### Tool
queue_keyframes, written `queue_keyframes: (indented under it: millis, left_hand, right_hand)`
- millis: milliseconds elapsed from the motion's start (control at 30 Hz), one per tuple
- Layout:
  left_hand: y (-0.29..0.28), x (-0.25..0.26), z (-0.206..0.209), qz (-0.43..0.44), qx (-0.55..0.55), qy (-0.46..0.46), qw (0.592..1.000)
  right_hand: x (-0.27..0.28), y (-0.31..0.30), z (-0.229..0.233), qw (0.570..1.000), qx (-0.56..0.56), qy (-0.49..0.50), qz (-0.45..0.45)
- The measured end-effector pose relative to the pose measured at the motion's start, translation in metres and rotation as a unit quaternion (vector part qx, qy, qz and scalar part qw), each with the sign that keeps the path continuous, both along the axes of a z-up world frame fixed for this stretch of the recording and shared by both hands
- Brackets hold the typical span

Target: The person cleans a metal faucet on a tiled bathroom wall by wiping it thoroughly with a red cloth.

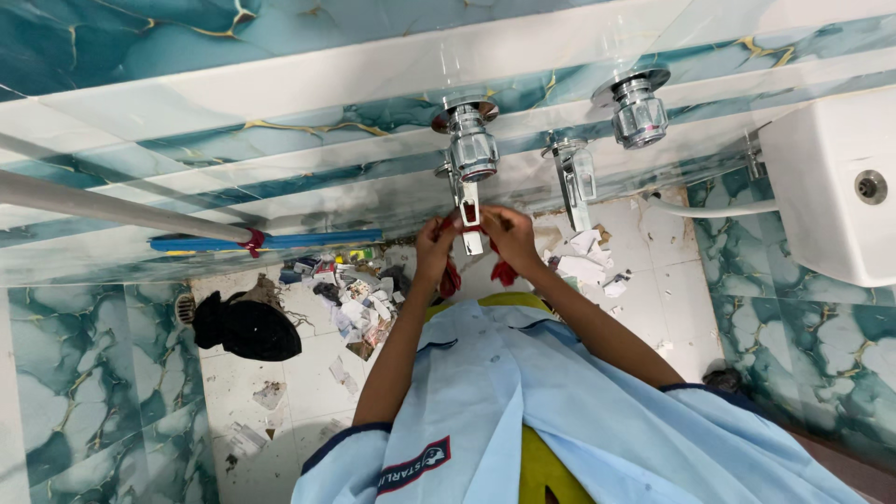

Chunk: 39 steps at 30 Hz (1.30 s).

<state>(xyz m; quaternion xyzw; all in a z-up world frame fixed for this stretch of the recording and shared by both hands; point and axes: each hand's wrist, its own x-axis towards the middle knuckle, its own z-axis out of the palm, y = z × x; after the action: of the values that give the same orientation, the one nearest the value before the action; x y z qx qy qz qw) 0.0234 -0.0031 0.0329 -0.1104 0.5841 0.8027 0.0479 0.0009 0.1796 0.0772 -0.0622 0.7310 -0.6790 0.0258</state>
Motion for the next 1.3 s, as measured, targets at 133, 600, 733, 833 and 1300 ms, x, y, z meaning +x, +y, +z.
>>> queue_keyframes:
  millis: [133, 600, 733, 833, 1300]
  left_hand:
    - [0.008, 0.002, 0.004, 0.010, 0.069, -0.013, 0.997]
    - [0.010, 0.023, 0.003, -0.016, 0.016, -0.024, 0.999]
    - [0.011, 0.025, 0.008, -0.041, 0.030, -0.089, 0.995]
    - [0.005, -0.018, 0.004, -0.004, 0.001, -0.014, 1.000]
    - [0.009, -0.023, -0.008, 0.028, 0.030, 0.015, 0.999]
  right_hand:
    - [0.012, -0.004, 0.001, 0.994, -0.027, -0.100, -0.036]
    - [0.036, -0.005, -0.012, 0.987, -0.089, -0.128, -0.040]
    - [0.034, 0.003, -0.006, 0.981, -0.081, -0.171, -0.030]
    - [-0.014, -0.011, -0.005, 0.982, -0.117, -0.144, -0.027]
    - [-0.013, -0.015, -0.010, 0.987, -0.127, -0.090, -0.037]
